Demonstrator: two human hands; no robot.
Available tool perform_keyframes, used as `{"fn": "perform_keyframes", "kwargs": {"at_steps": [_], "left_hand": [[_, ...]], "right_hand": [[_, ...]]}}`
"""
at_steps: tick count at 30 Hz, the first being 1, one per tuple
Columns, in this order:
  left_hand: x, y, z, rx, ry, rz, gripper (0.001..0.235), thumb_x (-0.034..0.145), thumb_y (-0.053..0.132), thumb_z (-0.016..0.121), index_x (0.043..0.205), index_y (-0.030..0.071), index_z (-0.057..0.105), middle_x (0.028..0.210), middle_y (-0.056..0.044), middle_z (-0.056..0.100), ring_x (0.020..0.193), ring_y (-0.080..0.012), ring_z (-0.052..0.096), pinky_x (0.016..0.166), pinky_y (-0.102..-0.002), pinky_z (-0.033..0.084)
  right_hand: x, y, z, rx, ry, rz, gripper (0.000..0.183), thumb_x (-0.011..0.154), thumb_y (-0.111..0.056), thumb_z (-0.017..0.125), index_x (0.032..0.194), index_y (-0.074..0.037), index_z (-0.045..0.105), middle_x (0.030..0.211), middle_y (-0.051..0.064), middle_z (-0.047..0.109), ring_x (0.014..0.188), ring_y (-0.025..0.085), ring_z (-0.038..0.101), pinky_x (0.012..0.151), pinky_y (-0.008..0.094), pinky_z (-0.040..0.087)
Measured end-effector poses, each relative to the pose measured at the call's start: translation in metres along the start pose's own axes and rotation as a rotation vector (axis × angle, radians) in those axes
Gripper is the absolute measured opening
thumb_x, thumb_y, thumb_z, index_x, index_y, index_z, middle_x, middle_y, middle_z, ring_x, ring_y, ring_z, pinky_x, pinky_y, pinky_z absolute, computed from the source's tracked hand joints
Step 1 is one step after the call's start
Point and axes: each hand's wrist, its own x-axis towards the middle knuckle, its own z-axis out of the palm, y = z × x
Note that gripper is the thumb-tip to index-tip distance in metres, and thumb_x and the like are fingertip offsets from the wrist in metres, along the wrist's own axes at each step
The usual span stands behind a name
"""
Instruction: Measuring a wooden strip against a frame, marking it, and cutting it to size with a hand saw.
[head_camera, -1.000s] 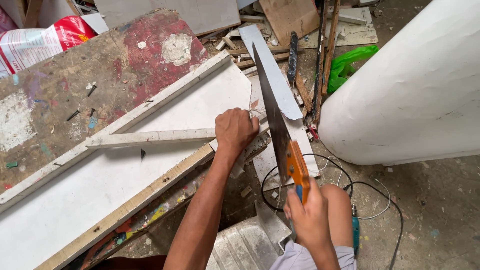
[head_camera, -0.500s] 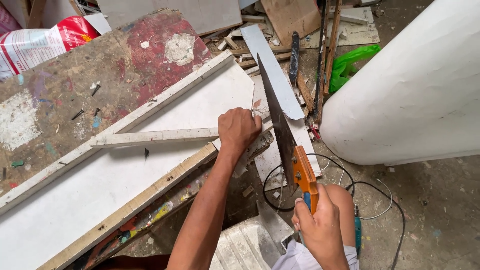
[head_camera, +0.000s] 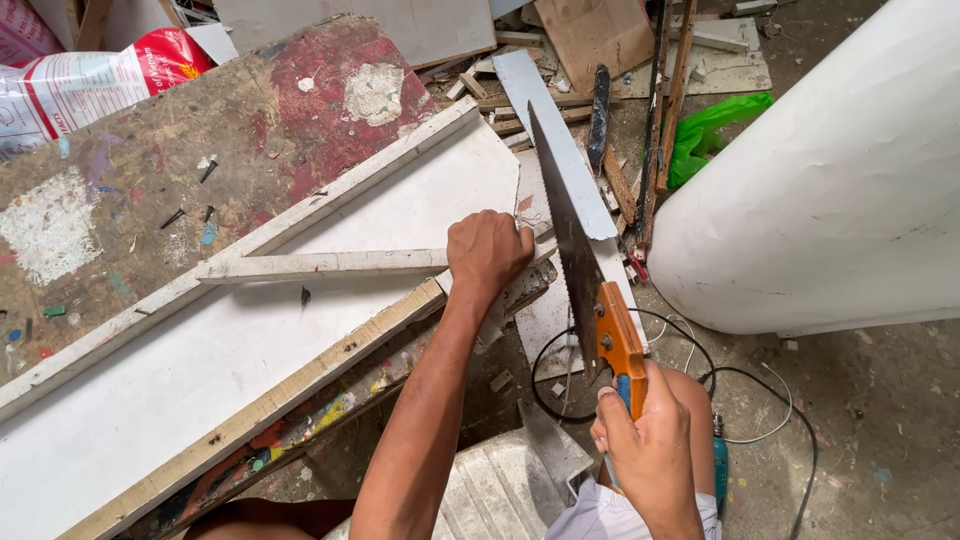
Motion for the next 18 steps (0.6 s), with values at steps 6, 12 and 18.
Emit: {"fn": "perform_keyframes", "kwargs": {"at_steps": [6,12,18], "left_hand": [[0.0,0.0,-0.001,0.015,0.018,-0.006,0.033,0.088,0.03,0.044,0.057,0.023,0.036,0.052,0.01,0.029,0.046,-0.0073,0.024,0.041,-0.026,0.026],[0.003,-0.003,0.005,0.082,0.03,0.032,0.043,0.08,0.033,0.046,0.074,0.005,0.079,0.056,-0.012,0.065,0.055,-0.0248,0.068,0.054,-0.037,0.053],[0.002,-0.003,0.005,0.069,0.029,0.035,0.044,0.079,0.033,0.046,0.076,0.004,0.079,0.058,-0.013,0.066,0.057,-0.0264,0.07,0.055,-0.038,0.054]], "right_hand": [[0.036,-0.019,0.021,0.116,-0.068,-0.158,0.005,0.098,-0.005,0.052,0.092,-0.005,0.05,0.056,0.007,0.048,0.044,0.018,0.051,0.043,0.033,0.048],[0.048,-0.041,0.036,0.158,-0.031,-0.413,0.008,0.088,0.005,0.049,0.082,0.0,0.051,0.047,0.009,0.045,0.036,0.016,0.048,0.037,0.033,0.046],[0.055,-0.027,0.037,0.155,-0.038,-0.41,0.008,0.087,0.006,0.048,0.084,0.001,0.053,0.049,0.01,0.049,0.034,0.016,0.05,0.033,0.032,0.047]]}}
